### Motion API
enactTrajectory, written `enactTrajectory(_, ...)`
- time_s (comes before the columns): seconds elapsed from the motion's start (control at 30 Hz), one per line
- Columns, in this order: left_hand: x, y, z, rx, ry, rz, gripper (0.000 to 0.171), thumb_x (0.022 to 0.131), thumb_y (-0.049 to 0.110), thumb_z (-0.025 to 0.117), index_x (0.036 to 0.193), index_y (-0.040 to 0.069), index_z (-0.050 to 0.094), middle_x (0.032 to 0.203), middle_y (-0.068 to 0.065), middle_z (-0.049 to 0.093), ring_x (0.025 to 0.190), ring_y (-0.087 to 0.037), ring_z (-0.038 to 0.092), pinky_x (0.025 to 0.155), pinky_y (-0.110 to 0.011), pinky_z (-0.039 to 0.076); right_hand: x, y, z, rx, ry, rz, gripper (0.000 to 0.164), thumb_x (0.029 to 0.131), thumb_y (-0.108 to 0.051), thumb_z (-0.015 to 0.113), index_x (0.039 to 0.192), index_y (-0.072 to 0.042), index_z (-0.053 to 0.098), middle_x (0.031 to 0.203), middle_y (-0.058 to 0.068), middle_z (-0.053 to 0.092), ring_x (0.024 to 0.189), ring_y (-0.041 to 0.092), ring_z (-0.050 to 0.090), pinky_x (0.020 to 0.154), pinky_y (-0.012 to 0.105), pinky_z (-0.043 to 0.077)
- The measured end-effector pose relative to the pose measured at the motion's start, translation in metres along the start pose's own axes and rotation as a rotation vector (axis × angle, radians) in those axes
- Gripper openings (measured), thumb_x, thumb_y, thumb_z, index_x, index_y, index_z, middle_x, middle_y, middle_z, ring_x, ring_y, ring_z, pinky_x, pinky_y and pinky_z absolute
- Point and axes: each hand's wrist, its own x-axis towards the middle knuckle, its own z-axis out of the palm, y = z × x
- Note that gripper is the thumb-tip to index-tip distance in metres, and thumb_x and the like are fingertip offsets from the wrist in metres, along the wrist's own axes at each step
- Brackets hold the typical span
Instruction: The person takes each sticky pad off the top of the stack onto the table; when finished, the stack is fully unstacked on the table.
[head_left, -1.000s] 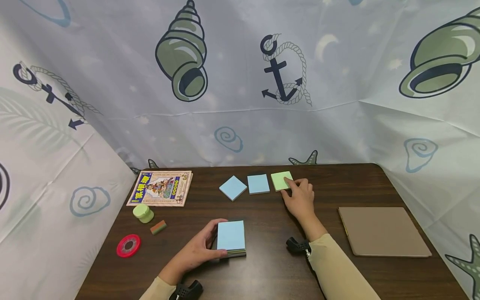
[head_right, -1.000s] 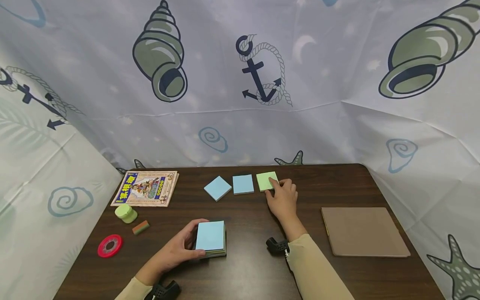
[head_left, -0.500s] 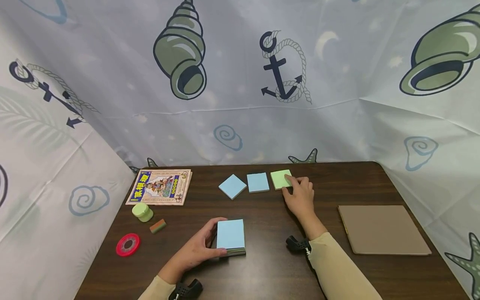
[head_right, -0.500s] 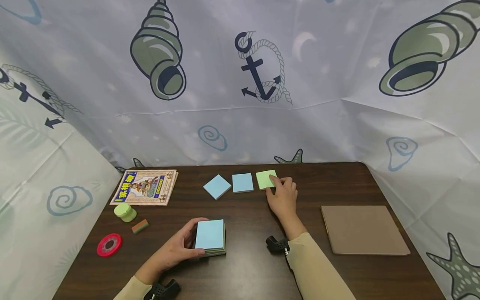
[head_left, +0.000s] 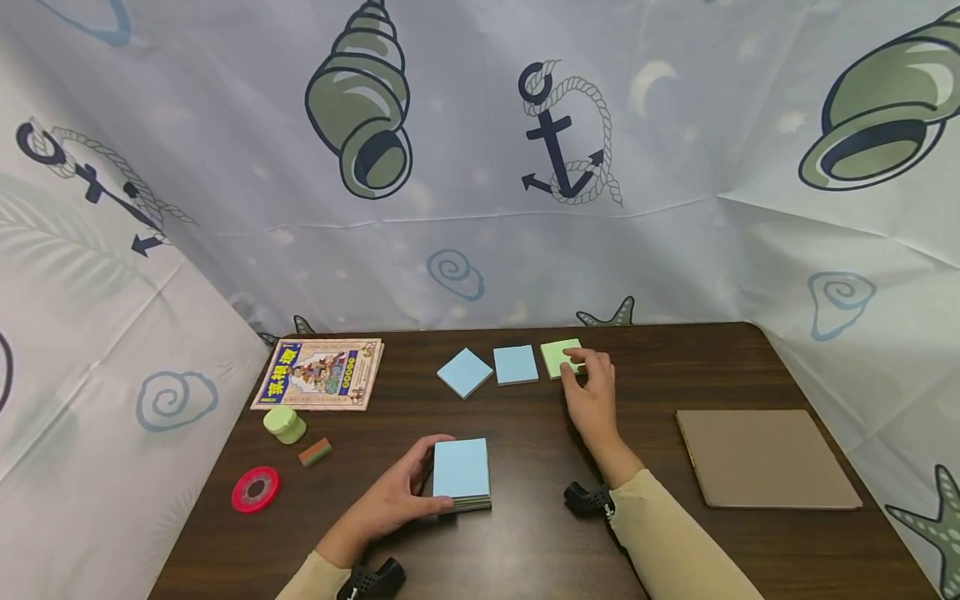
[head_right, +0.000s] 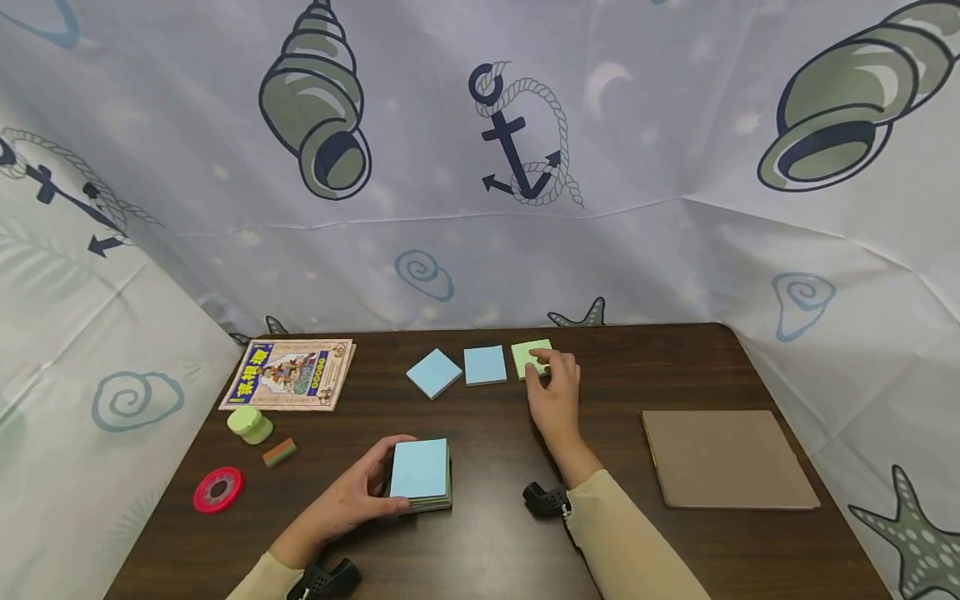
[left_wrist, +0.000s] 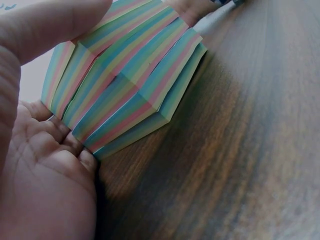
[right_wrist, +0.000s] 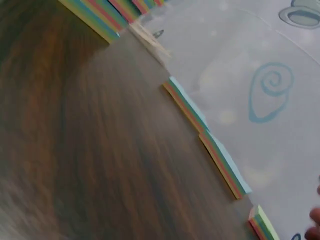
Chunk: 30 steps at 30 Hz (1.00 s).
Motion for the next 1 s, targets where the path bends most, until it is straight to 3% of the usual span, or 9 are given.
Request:
enactTrajectory(0.1, 0.000, 0.001, 0.000, 0.007, 0.002, 0.005, 0.090, 0.096, 0.012, 0.085, 0.166, 0.007, 0.029, 0.159, -0.019, 0.047, 0.138, -0.013, 0.053, 0.111, -0.015, 0.042, -0.005, -0.006, 0.005, 0.180, -0.098, 0.017, 0.027, 0.111, -0.014, 0.065, 0.133, 0.001, 0.068, 0.113, 0.025, 0.064, 0.099, 0.035, 0.059, 0.085, 0.032, 0.048)
enactTrajectory(0.2, -0.001, 0.001, 0.000, 0.017, 0.004, 0.011, 0.090, 0.096, 0.012, 0.085, 0.166, 0.006, 0.029, 0.159, -0.019, 0.047, 0.138, -0.014, 0.052, 0.112, -0.015, 0.041, -0.012, -0.012, 0.012, 0.320, -0.228, 0.057, 0.030, 0.113, -0.017, 0.060, 0.133, 0.005, 0.066, 0.113, 0.032, 0.064, 0.099, 0.037, 0.062, 0.083, 0.030, 0.050)
enactTrajectory(0.4, -0.001, 0.002, 0.000, 0.021, 0.009, 0.008, 0.089, 0.095, 0.012, 0.085, 0.165, 0.006, 0.030, 0.159, -0.020, 0.047, 0.138, -0.014, 0.053, 0.111, -0.014, 0.041, -0.031, -0.025, 0.027, 0.416, -0.448, 0.007, 0.029, 0.115, -0.015, 0.053, 0.130, 0.007, 0.065, 0.105, 0.030, 0.064, 0.091, 0.032, 0.061, 0.075, 0.038, 0.051)
enactTrajectory(0.6, -0.001, 0.002, 0.000, 0.007, 0.004, -0.003, 0.088, 0.096, 0.012, 0.085, 0.165, 0.008, 0.031, 0.158, -0.021, 0.048, 0.134, -0.012, 0.055, 0.109, -0.017, 0.045, -0.050, -0.037, 0.037, 0.432, -0.676, -0.079, 0.028, 0.113, -0.011, 0.055, 0.137, 0.001, 0.064, 0.114, 0.032, 0.061, 0.097, 0.038, 0.060, 0.075, 0.036, 0.053)
enactTrajectory(0.8, -0.001, 0.003, 0.000, -0.007, 0.001, -0.002, 0.088, 0.096, 0.012, 0.085, 0.166, 0.011, 0.031, 0.159, -0.017, 0.048, 0.135, -0.011, 0.055, 0.109, -0.019, 0.046, -0.058, -0.038, 0.045, 0.430, -0.806, -0.174, 0.035, 0.109, -0.009, 0.063, 0.143, 0.001, 0.060, 0.117, 0.023, 0.054, 0.092, 0.013, 0.054, 0.072, 0.024, 0.049)
enactTrajectory(1.0, -0.001, 0.003, 0.001, -0.011, 0.000, -0.021, 0.087, 0.096, 0.013, 0.085, 0.165, 0.016, 0.032, 0.161, -0.013, 0.046, 0.138, -0.010, 0.053, 0.109, -0.019, 0.046, -0.060, -0.037, 0.046, 0.350, -0.897, -0.240, 0.051, 0.104, -0.017, 0.073, 0.151, -0.011, 0.055, 0.123, 0.019, 0.050, 0.083, 0.025, 0.048, 0.069, 0.026, 0.044)
